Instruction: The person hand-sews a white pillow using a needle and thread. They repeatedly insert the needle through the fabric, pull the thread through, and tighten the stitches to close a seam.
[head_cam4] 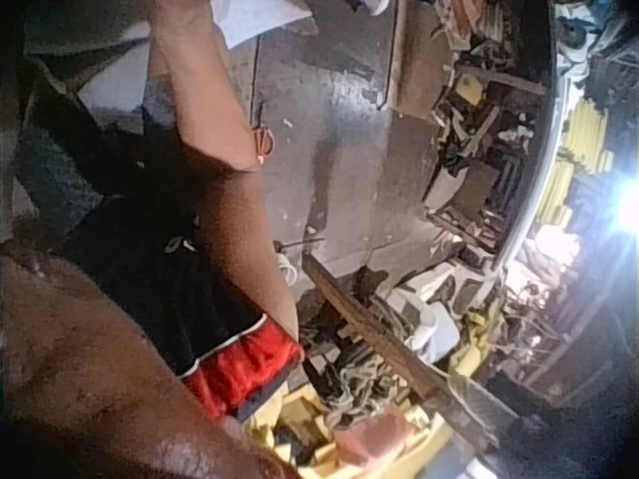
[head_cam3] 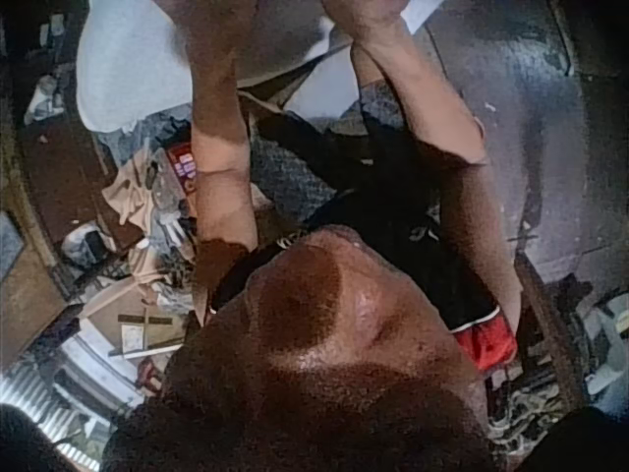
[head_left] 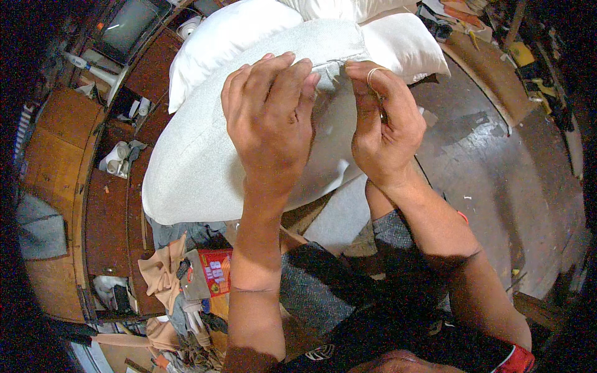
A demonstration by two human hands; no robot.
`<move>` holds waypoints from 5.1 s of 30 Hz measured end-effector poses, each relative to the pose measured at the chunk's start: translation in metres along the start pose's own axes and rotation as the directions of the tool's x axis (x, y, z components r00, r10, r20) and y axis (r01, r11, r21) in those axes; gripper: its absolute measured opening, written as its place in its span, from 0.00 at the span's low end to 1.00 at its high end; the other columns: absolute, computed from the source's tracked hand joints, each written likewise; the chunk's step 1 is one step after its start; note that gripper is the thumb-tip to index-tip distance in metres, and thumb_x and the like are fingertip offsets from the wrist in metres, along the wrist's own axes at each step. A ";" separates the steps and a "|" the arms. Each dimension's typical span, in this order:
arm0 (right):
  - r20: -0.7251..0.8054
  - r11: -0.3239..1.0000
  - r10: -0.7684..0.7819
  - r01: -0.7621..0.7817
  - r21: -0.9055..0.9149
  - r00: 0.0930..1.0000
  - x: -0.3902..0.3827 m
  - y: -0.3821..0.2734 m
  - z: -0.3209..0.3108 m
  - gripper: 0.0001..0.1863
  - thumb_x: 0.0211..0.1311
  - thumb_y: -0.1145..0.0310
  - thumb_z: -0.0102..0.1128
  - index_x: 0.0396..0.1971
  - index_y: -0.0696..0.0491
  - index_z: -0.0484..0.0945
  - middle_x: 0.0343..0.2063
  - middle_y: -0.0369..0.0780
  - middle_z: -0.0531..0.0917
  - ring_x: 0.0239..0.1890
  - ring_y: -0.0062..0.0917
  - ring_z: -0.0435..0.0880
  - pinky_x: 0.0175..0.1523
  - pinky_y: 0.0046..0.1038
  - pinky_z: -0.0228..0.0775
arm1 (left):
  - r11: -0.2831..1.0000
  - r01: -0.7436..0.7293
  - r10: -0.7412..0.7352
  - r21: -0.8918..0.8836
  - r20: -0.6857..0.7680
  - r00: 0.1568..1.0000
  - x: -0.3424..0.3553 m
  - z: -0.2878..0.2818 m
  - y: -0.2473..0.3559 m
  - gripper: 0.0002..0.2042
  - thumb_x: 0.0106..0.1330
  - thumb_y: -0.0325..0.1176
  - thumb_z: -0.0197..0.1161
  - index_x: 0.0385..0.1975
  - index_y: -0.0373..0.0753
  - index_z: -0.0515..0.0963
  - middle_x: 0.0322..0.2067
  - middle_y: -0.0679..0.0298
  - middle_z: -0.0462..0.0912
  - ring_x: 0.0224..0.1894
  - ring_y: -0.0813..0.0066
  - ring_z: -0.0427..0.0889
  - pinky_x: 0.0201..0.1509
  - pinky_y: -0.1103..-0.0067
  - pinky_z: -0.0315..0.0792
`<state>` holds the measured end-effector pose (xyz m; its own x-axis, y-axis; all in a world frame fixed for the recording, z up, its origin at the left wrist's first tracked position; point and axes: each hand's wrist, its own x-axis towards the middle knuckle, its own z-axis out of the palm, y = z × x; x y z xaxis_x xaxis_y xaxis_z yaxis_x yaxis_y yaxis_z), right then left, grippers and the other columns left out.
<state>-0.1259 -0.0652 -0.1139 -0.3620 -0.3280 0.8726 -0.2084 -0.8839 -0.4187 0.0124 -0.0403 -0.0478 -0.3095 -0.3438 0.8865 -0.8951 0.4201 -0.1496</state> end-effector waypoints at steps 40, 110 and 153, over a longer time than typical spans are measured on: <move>0.015 0.967 0.246 -0.246 0.064 0.969 0.000 0.001 0.000 0.10 0.76 0.69 0.55 0.42 0.59 0.83 0.40 0.47 0.87 0.42 0.41 0.88 0.50 0.35 0.79 | 0.999 -0.045 0.045 -0.010 -0.029 0.999 -0.003 0.003 -0.002 0.09 0.62 0.32 0.74 0.41 0.47 0.89 0.42 0.63 0.89 0.49 0.62 0.86 0.59 0.67 0.74; 0.001 0.988 0.153 -0.153 0.011 0.988 0.000 0.003 -0.005 0.05 0.70 0.73 0.63 0.38 0.59 0.82 0.37 0.46 0.88 0.38 0.41 0.88 0.44 0.35 0.80 | 0.998 -0.040 0.038 -0.046 -0.043 0.998 -0.003 0.003 0.002 0.09 0.60 0.33 0.75 0.38 0.42 0.85 0.45 0.63 0.88 0.51 0.59 0.85 0.60 0.64 0.74; 0.098 0.856 0.437 -0.446 0.261 0.894 0.009 -0.011 -0.006 0.13 0.79 0.68 0.56 0.47 0.63 0.82 0.41 0.43 0.89 0.45 0.23 0.87 0.57 0.26 0.77 | 0.999 -0.035 0.034 -0.035 -0.023 0.999 -0.004 0.000 0.003 0.07 0.61 0.32 0.75 0.37 0.42 0.86 0.44 0.63 0.89 0.52 0.59 0.86 0.61 0.65 0.74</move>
<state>-0.1322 -0.0563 -0.1032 -0.3257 -0.7119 0.6222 0.2201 -0.6971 -0.6824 0.0109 -0.0381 -0.0516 -0.3327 -0.3097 0.8908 -0.8716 0.4615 -0.1651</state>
